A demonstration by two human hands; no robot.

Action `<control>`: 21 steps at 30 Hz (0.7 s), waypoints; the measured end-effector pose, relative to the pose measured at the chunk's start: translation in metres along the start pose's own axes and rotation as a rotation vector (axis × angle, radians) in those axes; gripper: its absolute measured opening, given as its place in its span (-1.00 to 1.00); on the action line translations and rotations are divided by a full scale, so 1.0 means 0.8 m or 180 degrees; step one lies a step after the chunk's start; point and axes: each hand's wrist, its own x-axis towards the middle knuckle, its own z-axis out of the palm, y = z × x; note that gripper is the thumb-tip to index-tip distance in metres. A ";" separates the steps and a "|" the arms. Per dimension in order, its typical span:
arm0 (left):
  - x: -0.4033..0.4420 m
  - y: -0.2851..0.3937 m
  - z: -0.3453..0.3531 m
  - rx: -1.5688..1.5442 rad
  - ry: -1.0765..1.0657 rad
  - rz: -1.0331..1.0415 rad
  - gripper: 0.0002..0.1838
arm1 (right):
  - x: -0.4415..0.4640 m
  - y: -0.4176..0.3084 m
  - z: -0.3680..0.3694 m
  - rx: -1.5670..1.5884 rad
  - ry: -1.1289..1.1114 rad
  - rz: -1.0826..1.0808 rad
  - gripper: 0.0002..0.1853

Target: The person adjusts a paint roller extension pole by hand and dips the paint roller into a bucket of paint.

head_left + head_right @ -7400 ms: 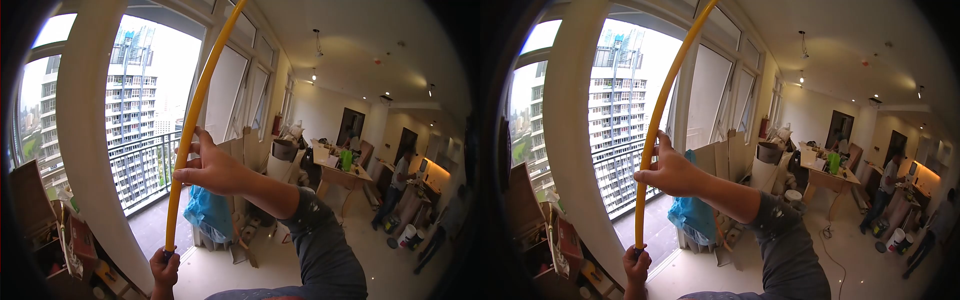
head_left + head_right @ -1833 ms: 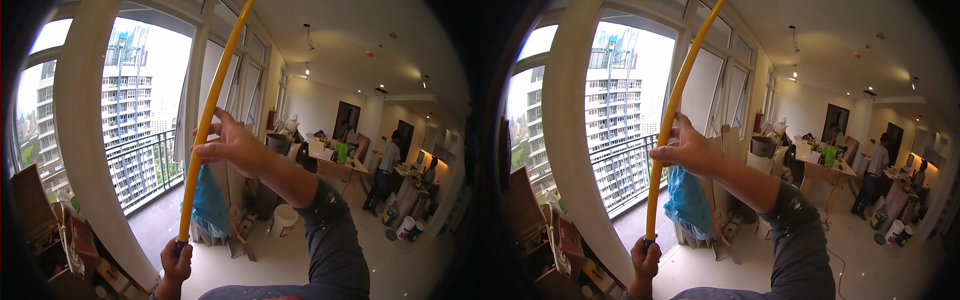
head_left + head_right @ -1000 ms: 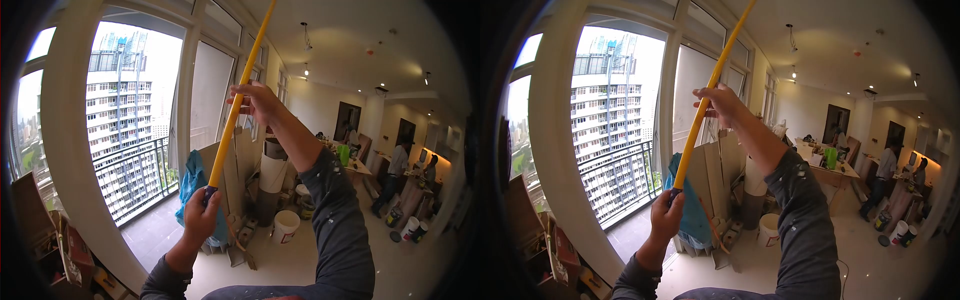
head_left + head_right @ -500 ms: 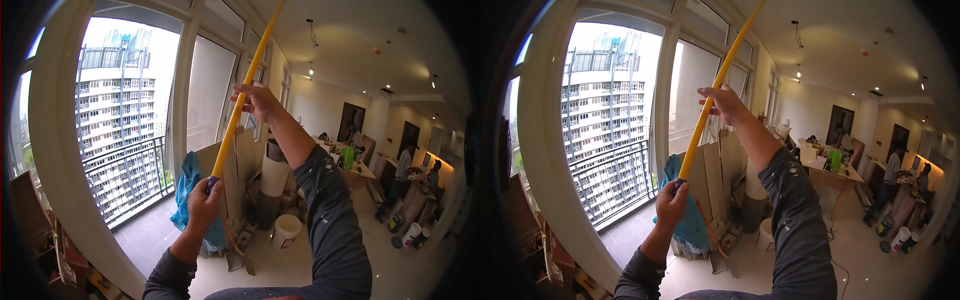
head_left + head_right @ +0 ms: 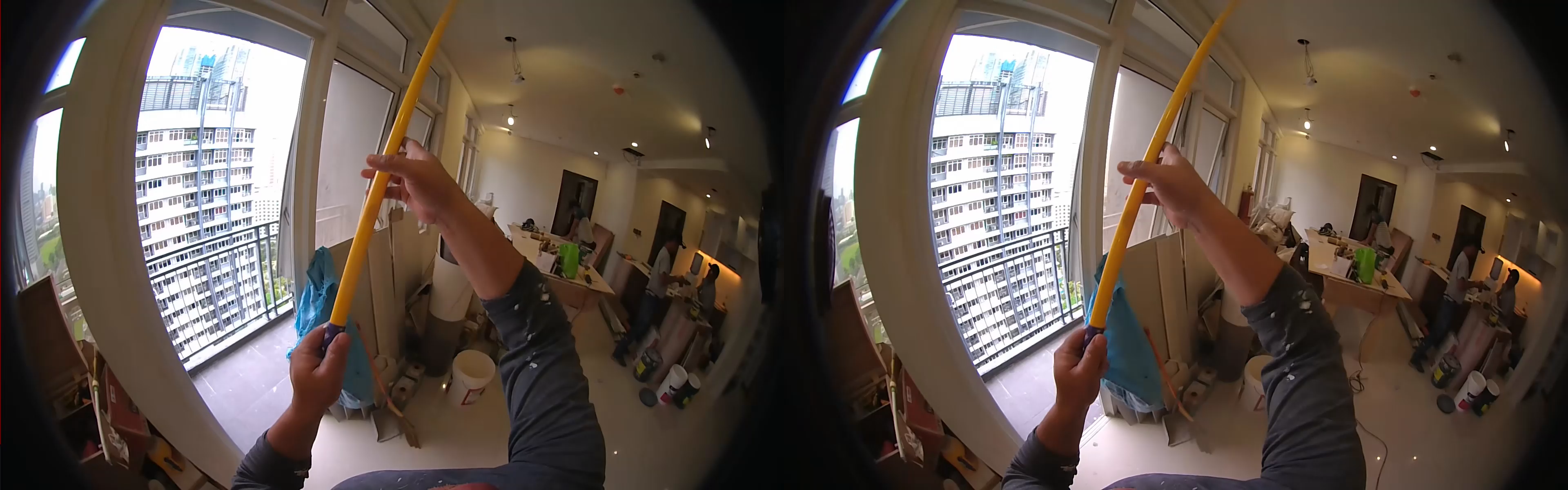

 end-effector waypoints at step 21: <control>-0.215 0.028 -0.125 0.0214 0.0240 0.0037 -0.69 | -0.164 -0.033 0.180 0.0102 -0.0850 0.0007 0.09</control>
